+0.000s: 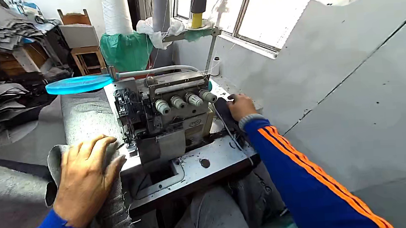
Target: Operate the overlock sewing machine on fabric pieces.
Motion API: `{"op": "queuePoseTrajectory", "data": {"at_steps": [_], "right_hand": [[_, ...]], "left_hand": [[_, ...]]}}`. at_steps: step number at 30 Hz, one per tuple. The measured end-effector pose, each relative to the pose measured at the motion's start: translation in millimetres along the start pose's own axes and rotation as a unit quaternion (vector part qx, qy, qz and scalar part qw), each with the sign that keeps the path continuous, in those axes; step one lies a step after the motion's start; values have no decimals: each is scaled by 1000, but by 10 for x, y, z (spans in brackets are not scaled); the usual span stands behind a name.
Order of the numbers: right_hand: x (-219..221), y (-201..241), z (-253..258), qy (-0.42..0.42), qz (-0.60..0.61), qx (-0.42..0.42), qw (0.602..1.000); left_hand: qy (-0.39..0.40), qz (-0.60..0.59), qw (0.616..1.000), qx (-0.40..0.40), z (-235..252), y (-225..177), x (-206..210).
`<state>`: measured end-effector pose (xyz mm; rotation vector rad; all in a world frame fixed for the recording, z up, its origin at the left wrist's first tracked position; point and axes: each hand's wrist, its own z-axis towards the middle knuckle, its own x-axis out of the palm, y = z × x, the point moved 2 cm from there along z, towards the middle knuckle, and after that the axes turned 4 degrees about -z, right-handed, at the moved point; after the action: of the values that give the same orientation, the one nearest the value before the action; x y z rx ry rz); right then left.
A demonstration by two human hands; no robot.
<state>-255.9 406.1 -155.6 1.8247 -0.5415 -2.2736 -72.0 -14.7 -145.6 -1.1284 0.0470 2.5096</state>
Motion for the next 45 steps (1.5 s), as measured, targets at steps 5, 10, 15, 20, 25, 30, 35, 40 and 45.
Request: {"op": "queuePoseTrajectory", "data": {"at_steps": [5, 10, 15, 20, 25, 30, 35, 40, 45], "right_hand": [[103, -12, 380, 98, -116, 44, 988], [-216, 36, -283, -30, 45, -71, 996], [-353, 557, -1718, -171, 239, -226, 929], [303, 1548, -2318, -159, 398, -278, 860], [508, 2174, -2447, -126, 496, -267, 817], [523, 2336, -2515, -43, 642, -230, 730], [680, 2221, -2682, 121, 553, -225, 793], [1039, 2034, -2968, 223, 505, -191, 811], [909, 1774, -3016, 239, 502, -227, 800]], "left_hand": [[36, 76, 996, -35, 24, 76, -61], [87, -190, 978, 25, 110, 323, -111], [47, -297, 953, 31, 244, 133, -318], [76, -385, 918, 54, 266, -88, -499], [102, -431, 896, 35, 227, -71, -605], [110, -418, 902, -26, 215, -8, -688], [108, -406, 906, -43, 273, -6, -596], [-1, -191, 979, 68, 120, 8, -135], [-72, 37, 996, 46, -182, -433, -155]]}}
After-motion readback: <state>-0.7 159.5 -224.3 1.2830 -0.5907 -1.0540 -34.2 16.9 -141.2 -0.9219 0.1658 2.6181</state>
